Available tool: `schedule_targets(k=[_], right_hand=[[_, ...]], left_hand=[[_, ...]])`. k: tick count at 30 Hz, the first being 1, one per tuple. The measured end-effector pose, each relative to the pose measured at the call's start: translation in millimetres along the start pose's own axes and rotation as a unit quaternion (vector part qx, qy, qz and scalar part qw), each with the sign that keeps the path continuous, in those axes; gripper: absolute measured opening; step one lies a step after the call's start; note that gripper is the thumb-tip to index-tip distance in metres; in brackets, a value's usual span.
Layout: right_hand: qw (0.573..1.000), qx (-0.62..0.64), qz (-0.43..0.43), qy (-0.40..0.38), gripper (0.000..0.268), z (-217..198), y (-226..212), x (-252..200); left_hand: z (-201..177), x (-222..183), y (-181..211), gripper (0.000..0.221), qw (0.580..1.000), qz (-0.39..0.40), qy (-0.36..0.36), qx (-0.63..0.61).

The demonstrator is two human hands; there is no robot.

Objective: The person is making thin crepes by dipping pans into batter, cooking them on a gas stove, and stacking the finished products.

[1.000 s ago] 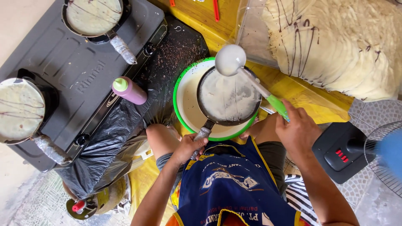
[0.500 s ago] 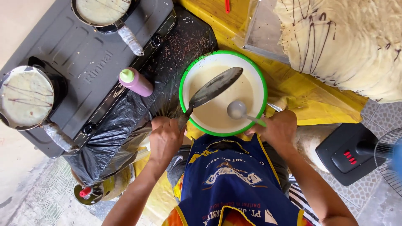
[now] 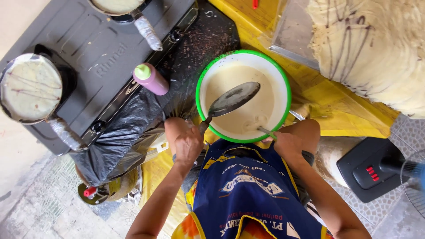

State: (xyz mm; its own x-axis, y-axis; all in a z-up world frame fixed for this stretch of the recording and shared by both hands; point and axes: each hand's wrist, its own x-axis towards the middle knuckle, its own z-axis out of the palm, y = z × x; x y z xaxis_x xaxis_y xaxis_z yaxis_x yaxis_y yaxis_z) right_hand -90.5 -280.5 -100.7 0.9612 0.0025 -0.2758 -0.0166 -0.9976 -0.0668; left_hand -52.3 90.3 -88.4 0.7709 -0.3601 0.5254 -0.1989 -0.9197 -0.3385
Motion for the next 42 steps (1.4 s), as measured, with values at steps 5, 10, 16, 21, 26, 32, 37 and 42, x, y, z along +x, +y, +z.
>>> schedule_targets(k=[5, 10, 16, 21, 26, 32, 37, 42], right_hand=[[0.995, 0.085, -0.037, -0.038, 0.038, -22.7, 1.5, 1.5], [0.959, 0.231, 0.103, -0.131, 0.045, -20.3, -36.7, 20.9], [0.941, -0.203, 0.062, -0.263, 0.061, -123.8, -96.6, 34.2], [0.876, 0.339, -0.322, -0.116, 0.038, -97.5, -292.8, 48.6], [0.571, 0.6, -0.11, -0.55, 0.111, -79.5, -523.3, 96.0], [0.483, 0.714, -0.069, -0.502, 0.04, -118.2, -610.5, 97.7], [0.458, 0.715, -0.158, -0.504, 0.052, -251.6, -518.6, 79.2], [0.486, 0.726, -0.176, -0.453, 0.023, -324.3, -373.1, 84.8]], left_hand=[[-66.1, 52.6, -5.8, 0.034, 0.999, -0.05, -0.001, 0.018], [34.7, -25.0, 38.3, 0.026, 0.973, -0.145, -0.083, -0.157], [8.0, 0.1, 36.9, 0.068, 0.593, -0.362, -0.491, -0.526], [17.2, -3.9, 50.3, 0.048, 0.346, -0.454, -0.428, -0.7], [22.8, 0.2, 1.8, 0.044, 0.357, -0.513, -0.312, -0.715], [11.7, -4.1, -64.9, 0.04, 0.363, -0.555, -0.187, -0.725], [-2.5, -7.7, -127.8, 0.036, 0.362, -0.577, -0.083, -0.728], [-14.0, -2.2, -208.7, 0.032, 0.372, -0.614, 0.038, -0.695]])
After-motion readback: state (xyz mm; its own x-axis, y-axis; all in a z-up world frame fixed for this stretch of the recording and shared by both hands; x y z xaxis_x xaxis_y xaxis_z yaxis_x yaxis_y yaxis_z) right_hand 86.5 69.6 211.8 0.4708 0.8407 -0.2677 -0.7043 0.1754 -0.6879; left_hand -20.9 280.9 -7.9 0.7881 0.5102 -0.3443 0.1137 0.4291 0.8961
